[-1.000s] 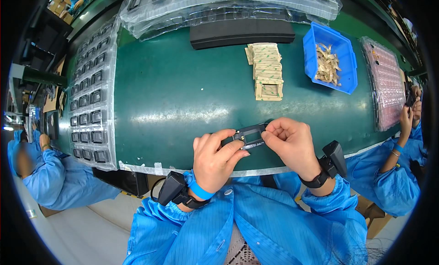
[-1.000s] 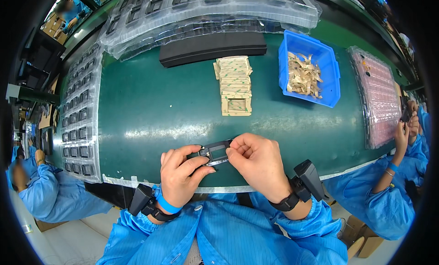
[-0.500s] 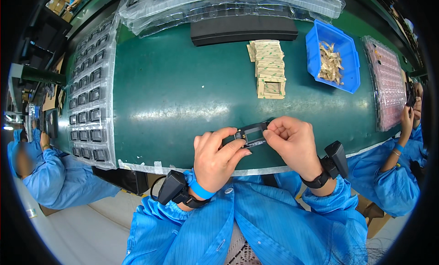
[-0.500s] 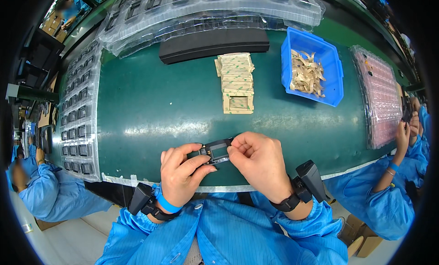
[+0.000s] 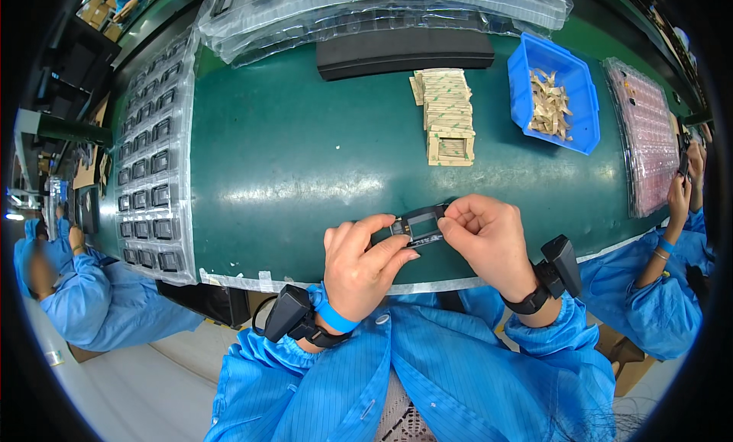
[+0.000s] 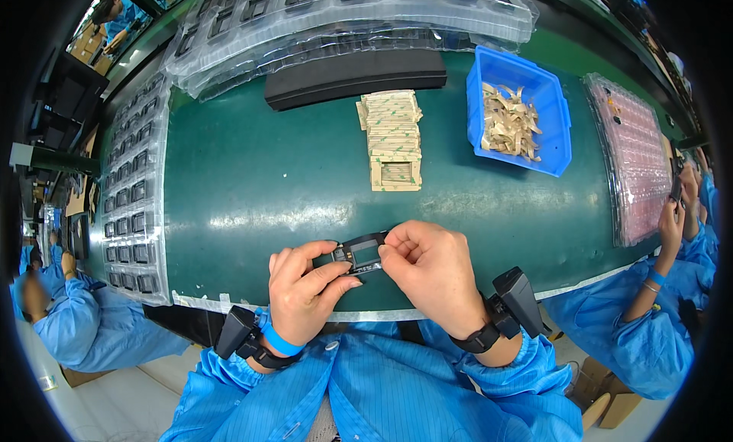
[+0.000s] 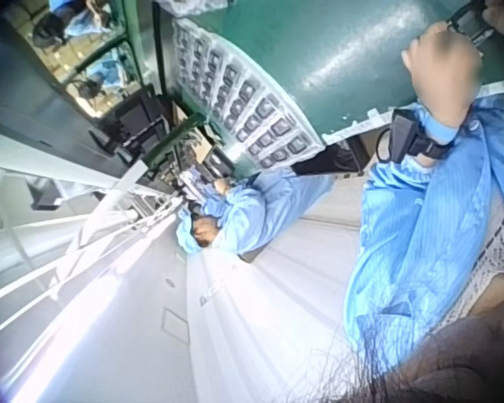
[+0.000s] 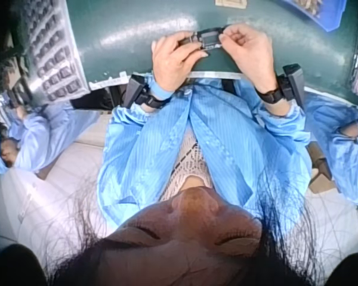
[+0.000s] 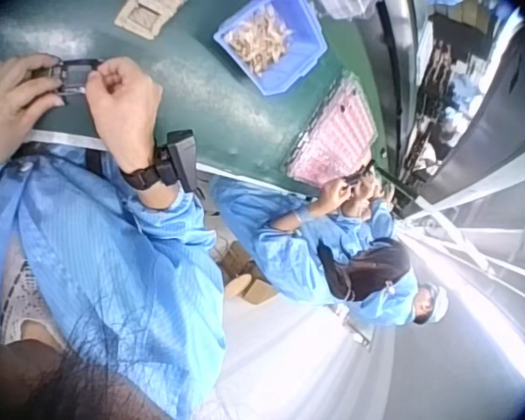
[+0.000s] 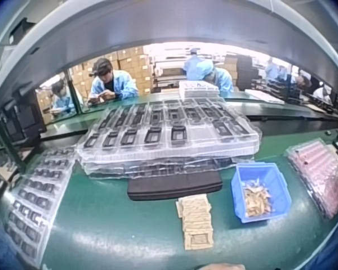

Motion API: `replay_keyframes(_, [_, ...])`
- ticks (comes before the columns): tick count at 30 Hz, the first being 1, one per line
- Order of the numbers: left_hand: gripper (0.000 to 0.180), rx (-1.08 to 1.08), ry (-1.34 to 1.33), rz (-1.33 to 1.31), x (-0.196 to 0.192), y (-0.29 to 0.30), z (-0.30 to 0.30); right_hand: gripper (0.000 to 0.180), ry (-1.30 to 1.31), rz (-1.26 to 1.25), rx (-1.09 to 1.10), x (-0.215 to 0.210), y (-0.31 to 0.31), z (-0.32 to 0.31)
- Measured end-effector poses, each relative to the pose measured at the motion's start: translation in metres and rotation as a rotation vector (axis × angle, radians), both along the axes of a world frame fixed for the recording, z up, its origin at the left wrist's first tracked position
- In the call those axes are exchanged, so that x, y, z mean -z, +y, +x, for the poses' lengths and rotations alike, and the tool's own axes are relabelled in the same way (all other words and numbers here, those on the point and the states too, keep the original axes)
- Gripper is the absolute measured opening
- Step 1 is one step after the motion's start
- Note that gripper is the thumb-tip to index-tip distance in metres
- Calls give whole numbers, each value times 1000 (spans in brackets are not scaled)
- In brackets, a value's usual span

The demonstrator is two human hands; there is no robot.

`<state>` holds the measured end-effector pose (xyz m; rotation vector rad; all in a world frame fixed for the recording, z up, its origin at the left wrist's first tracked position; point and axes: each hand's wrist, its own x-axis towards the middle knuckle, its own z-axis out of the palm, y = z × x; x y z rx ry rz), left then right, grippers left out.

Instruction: Assembling plastic components by applying small adhesive strips and foam pads to a housing.

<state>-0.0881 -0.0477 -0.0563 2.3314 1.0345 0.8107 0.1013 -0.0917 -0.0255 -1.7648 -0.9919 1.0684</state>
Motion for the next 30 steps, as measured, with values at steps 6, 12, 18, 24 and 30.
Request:
replay_keyframes(6, [26, -10, -18, 47, 0, 1, 3, 9, -24, 13, 5, 1, -1, -1])
replay_keyframes(12, [32, -2, -8, 42, 1, 3, 2, 9, -70, 47, 13, 3, -1, -3])
replay_keyframes(18, [41, 21, 32, 55, -1, 2, 2, 11, -98, 38, 4, 2, -1, -3])
replay_keyframes(24, [41, 44, 101, 114, -4, 0, 3, 11, -118, 45, 2, 1, -1, -3])
replay_keyframes(30, [44, 52, 74, 81, -1, 0, 1, 10, -171, 74, -6, 2, -2, -4])
